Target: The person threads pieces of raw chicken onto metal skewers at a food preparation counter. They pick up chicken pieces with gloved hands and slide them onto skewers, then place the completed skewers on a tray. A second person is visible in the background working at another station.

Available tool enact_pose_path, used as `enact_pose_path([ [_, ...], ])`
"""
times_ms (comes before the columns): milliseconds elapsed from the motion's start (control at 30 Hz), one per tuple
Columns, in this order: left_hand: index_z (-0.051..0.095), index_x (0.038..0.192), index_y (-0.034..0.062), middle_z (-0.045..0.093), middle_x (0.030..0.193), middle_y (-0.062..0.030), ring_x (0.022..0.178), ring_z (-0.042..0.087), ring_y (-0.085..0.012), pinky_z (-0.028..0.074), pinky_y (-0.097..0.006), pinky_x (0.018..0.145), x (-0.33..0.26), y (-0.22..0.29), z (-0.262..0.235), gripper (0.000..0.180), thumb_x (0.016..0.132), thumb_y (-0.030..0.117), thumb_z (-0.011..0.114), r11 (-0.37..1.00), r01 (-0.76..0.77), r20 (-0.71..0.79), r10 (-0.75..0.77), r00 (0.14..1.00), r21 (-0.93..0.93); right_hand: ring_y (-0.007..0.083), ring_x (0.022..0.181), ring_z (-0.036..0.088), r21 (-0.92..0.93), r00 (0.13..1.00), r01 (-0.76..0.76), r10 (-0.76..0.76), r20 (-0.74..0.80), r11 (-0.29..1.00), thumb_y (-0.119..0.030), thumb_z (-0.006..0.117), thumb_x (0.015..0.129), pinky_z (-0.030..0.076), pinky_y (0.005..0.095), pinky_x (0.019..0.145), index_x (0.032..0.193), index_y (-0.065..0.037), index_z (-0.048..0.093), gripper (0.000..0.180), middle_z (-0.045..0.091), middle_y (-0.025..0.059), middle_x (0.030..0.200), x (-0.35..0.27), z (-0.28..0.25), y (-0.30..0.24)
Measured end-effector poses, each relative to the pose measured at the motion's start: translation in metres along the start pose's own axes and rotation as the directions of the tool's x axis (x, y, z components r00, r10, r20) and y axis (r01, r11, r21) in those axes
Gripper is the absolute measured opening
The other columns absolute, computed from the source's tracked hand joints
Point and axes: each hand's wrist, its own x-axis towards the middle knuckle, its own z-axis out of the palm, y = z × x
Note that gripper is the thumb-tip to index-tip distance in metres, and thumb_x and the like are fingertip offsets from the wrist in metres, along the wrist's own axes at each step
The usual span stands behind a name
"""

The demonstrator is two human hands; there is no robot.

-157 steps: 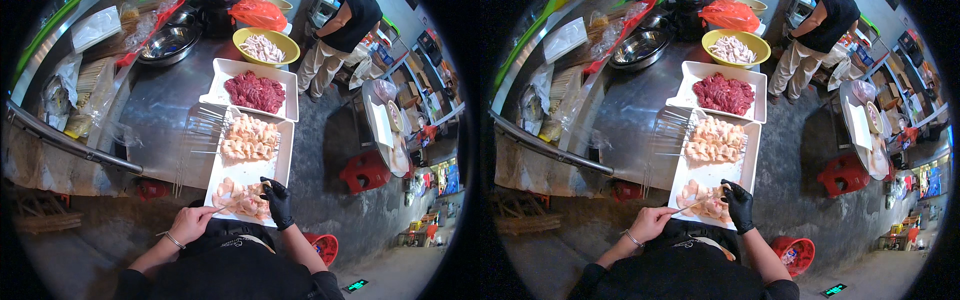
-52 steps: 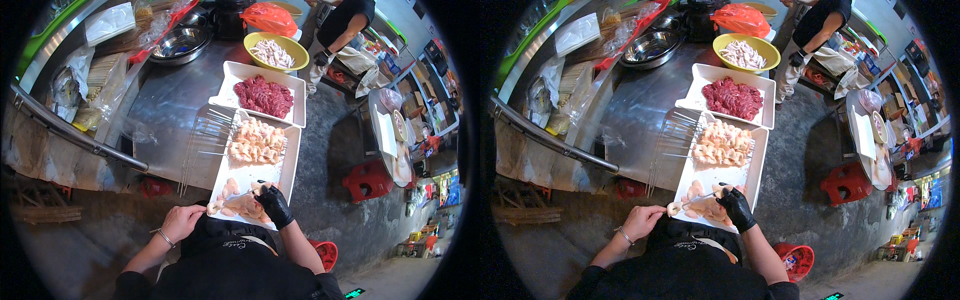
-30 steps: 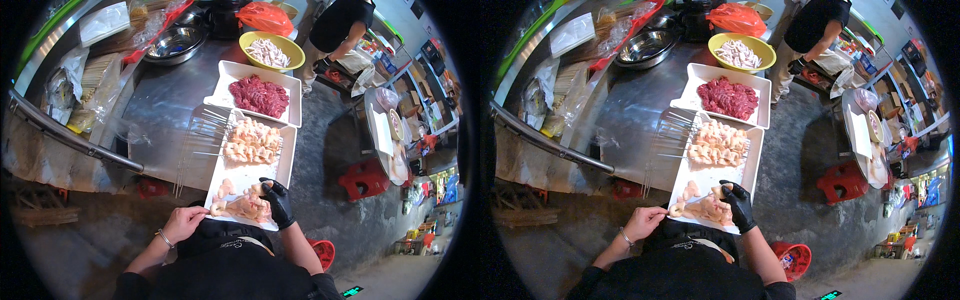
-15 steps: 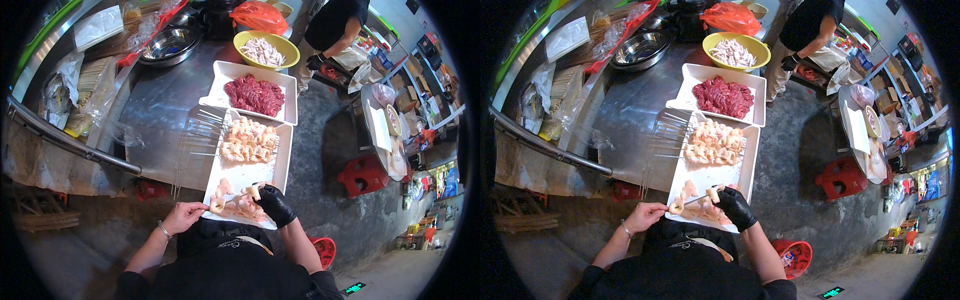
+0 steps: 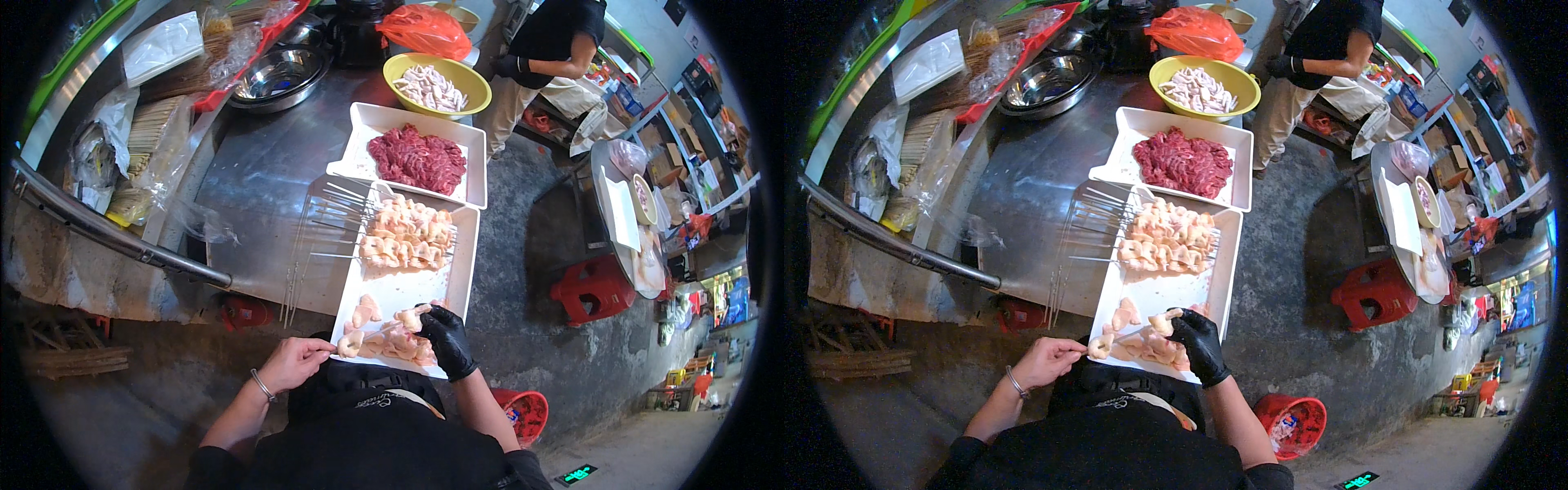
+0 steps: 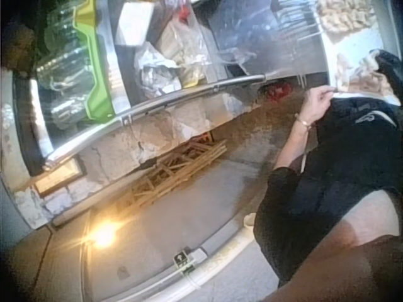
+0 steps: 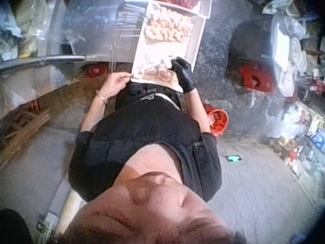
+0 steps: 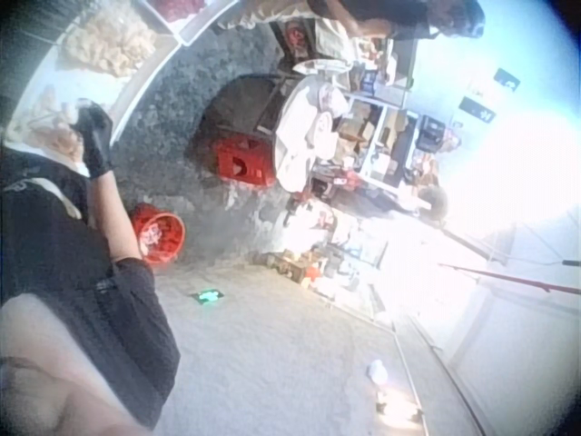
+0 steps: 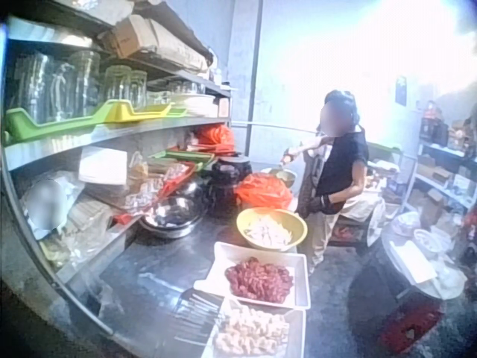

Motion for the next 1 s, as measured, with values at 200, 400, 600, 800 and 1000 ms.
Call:
enact_pose_path([
  [200,0.068,0.106,-0.0004,0.064,0.070,-0.0012,0.059,0.054,-0.0061,0.046,-0.025,0.056,-0.005,-0.017,0.023,0.019,0.092,0.010,0.059,0.999,0.035,-0.104,-0.037,0.994,-0.015,0.0141,0.087,0.063,-0.077,0.959,0.253,-0.260,-0.110,0.965,-0.005,0.061,0.090,0.051,0.0267,0.079,0.110,0.003,0.064,0.021,0.067,0.0062,0.100,-0.001,0.004,0.020],
  [400,0.069,0.103,0.0035,0.066,0.072,-0.0170,0.062,0.065,-0.0205,0.049,-0.032,0.060,-0.016,0.007,0.031,0.020,0.088,0.013,0.061,0.981,-0.018,-0.207,0.058,0.977,0.193,0.0143,0.090,0.063,-0.056,0.930,0.286,-0.291,-0.226,0.957,0.000,0.065,0.087,0.050,0.0283,0.082,0.107,0.003,0.066,0.020,0.068,0.0059,0.099,-0.005,0.016,0.031],
  [600,0.070,0.103,0.0053,0.066,0.075,-0.0192,0.064,0.067,-0.0273,0.050,-0.035,0.061,-0.024,0.022,0.036,0.019,0.088,0.013,0.060,0.966,-0.033,-0.218,0.090,0.972,0.255,0.0144,0.090,0.063,0.000,0.954,0.244,-0.240,-0.181,0.970,-0.001,0.062,0.087,0.050,0.0276,0.081,0.107,0.002,0.065,0.020,0.067,0.0056,0.097,0.003,0.008,0.039],
  [800,0.070,0.103,0.0047,0.066,0.070,-0.0157,0.059,0.064,-0.0195,0.048,-0.031,0.058,-0.021,0.012,0.033,0.019,0.088,0.013,0.061,0.979,-0.086,-0.195,0.123,0.973,0.188,0.0148,0.096,0.060,0.192,1.000,0.005,0.000,-0.030,0.981,-0.010,0.056,0.093,0.049,0.0265,0.082,0.119,0.000,0.060,0.028,0.064,0.0059,0.108,0.002,0.005,0.012],
  [1000,0.070,0.104,0.0045,0.063,0.064,-0.0109,0.055,0.056,-0.0102,0.045,-0.027,0.055,-0.016,0.006,0.029,0.019,0.088,0.013,0.062,0.995,-0.046,-0.147,0.059,0.987,0.092,0.0139,0.091,0.061,0.066,0.986,0.147,-0.141,-0.090,0.987,-0.006,0.059,0.091,0.049,0.0264,0.082,0.113,0.001,0.064,0.023,0.066,0.0050,0.102,0.007,-0.005,0.018],
])
